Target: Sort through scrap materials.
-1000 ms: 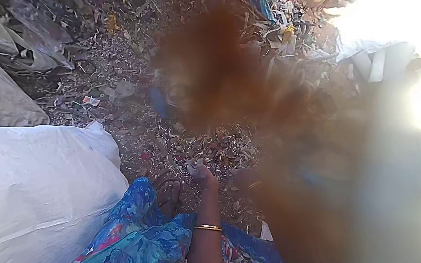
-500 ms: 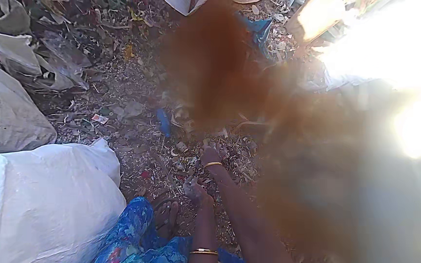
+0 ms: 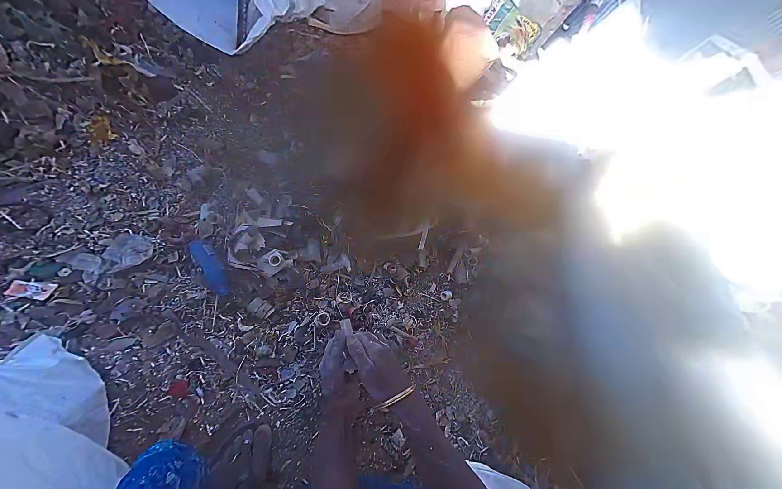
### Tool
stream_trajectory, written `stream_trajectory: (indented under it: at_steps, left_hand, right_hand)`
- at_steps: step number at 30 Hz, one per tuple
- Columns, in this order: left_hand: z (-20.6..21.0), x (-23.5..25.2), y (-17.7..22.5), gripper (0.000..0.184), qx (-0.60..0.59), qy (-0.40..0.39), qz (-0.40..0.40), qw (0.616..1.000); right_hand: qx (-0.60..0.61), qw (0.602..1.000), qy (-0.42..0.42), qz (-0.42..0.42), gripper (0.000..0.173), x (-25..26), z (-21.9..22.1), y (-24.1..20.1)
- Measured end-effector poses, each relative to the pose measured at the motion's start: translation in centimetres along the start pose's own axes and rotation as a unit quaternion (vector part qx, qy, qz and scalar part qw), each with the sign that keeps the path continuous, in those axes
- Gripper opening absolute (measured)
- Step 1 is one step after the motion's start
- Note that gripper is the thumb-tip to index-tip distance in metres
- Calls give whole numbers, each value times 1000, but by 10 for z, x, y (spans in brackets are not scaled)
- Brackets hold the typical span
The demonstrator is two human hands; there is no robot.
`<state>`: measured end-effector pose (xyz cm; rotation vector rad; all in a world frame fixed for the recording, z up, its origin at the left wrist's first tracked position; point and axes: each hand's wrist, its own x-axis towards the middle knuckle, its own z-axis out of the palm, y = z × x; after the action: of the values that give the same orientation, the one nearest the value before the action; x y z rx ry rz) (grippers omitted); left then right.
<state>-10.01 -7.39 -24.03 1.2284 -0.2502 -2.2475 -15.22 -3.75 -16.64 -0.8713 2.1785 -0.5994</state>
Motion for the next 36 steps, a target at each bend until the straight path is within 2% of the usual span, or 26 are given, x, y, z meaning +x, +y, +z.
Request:
stream_trajectory:
  at_steps: [4, 7, 9, 13, 20, 24, 27, 30, 32, 33, 36]
  left_hand:
    - [-2, 0, 2, 17, 15, -47, 52, 997]
    - [-10, 7, 5, 20, 15, -67, 68, 995]
    - [-9, 6, 12, 27, 13, -67, 64, 996]
    - [-7, 7, 20, 17, -25, -28, 58, 998]
    - [-13, 15, 14, 18, -36, -9, 10, 999]
    - [-3, 6, 22, 15, -21, 43, -14, 999]
    - [-6, 8, 21, 15, -6, 90, -4, 996]
    - [-9, 12, 18, 14, -1, 128, 5, 992]
    - [-8, 12, 18, 13, 7, 138, 5, 990]
    - [-8, 12, 17, 14, 10, 142, 3, 990]
    - [-6, 10, 16, 15, 13, 140, 0, 990]
  right_hand:
    - [20, 1000, -12, 5, 53, 3, -6, -10]
    - [14, 1000, -23, 2, 50, 8, -9, -22]
    - [25, 999, -25, -6, 51, 9, -10, -30]
    - [48, 998, -26, 4, 50, 18, -4, -33]
    - [110, 988, 98, 39, 45, 32, -2, -6]
    - [119, 969, 206, 69, 42, 34, -36, 20]
    - [114, 936, 312, 116, 42, 27, -78, 43]
    - [69, 873, 439, 200, 38, 11, -121, 60]
    - [-12, 848, 463, 257, 30, -1, -146, 81]
    - [-36, 847, 449, 281, 29, -10, -155, 86]
    - [-60, 842, 451, 291, 28, -23, -166, 93]
